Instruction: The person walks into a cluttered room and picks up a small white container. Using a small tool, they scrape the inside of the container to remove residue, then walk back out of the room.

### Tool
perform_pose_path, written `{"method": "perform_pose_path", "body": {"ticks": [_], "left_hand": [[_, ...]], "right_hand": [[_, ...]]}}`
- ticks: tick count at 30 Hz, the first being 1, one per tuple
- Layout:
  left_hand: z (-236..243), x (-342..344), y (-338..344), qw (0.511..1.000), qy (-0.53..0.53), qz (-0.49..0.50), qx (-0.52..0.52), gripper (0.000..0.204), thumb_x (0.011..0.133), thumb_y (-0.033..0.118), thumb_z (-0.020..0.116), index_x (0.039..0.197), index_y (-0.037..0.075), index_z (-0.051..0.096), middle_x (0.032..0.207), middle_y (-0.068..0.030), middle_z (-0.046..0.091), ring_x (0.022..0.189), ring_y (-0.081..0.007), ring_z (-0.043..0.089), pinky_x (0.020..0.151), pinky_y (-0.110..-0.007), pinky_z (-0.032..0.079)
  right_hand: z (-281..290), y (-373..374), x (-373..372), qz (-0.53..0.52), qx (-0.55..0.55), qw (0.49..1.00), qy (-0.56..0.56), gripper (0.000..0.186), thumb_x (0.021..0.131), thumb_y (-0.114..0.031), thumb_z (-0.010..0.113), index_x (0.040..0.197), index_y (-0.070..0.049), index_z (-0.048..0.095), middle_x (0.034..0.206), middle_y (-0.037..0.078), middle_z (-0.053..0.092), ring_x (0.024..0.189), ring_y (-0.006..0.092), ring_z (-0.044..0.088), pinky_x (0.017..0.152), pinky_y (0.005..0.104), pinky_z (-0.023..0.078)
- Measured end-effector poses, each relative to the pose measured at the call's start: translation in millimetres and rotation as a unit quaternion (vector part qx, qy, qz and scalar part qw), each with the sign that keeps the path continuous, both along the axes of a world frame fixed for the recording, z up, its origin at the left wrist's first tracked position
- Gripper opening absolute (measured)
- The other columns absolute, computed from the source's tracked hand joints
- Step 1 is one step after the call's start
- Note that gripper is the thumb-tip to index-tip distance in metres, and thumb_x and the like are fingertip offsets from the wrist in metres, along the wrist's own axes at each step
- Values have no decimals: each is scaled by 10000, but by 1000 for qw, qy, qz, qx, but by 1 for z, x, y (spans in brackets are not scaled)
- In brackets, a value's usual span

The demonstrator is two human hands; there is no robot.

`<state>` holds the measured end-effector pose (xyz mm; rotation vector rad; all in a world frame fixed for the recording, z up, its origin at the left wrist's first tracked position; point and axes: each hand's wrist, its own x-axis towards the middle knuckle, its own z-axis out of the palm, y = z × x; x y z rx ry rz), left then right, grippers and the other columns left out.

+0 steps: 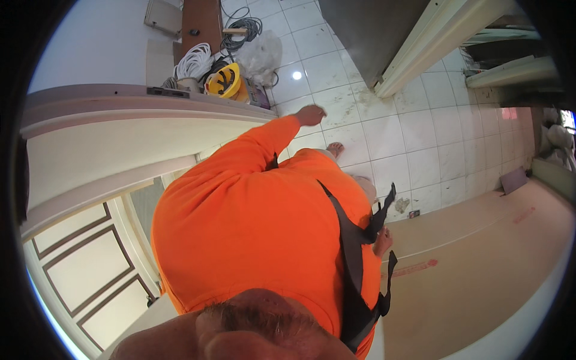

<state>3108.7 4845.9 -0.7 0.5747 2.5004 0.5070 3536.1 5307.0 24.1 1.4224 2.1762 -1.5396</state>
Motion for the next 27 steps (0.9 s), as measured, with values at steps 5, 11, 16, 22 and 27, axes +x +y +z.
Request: {"method": "perform_pose_path", "body": {"ticks": [5,11,16,22,27], "left_hand": [[76,-82,135,976,-17,190,105,322,926,247,524,1128,105,730,1075,-177,726,1034,-381,670,930,-453,525],[0,-44,160,981,31,177,-78,330,797,158,553,1073,97,723,1146,-167,711,1097,-368,653,911,-462,535],[5,-20,242,984,-117,110,-82,253,795,192,592,987,108,735,1028,-158,725,1012,-375,679,888,-470,551],[-51,-4,290,960,-178,210,-53,194,886,122,593,1019,51,715,948,-144,756,828,-320,722,741,-397,571],[-12,-141,415,967,-80,241,3,352,859,242,552,1116,97,742,1212,-164,692,1157,-353,623,1011,-435,490]], "right_hand": [[-10,138,-52,17,-13,997,-72,372,971,-371,616,1109,-32,684,820,62,657,678,189,666,542,353,524],[-41,313,-136,66,-55,986,-142,386,979,-413,582,1069,-57,698,801,59,655,665,200,665,558,384,528],[-71,466,-204,-11,-19,994,-104,406,986,-449,554,1035,-77,709,785,56,653,654,208,665,571,410,530],[14,521,-390,24,-7,999,-43,412,964,-349,652,1209,-17,647,897,64,676,657,164,654,486,279,501],[11,576,-469,84,36,994,-57,420,959,-322,670,1219,7,641,904,81,684,659,160,654,488,282,501]]}}
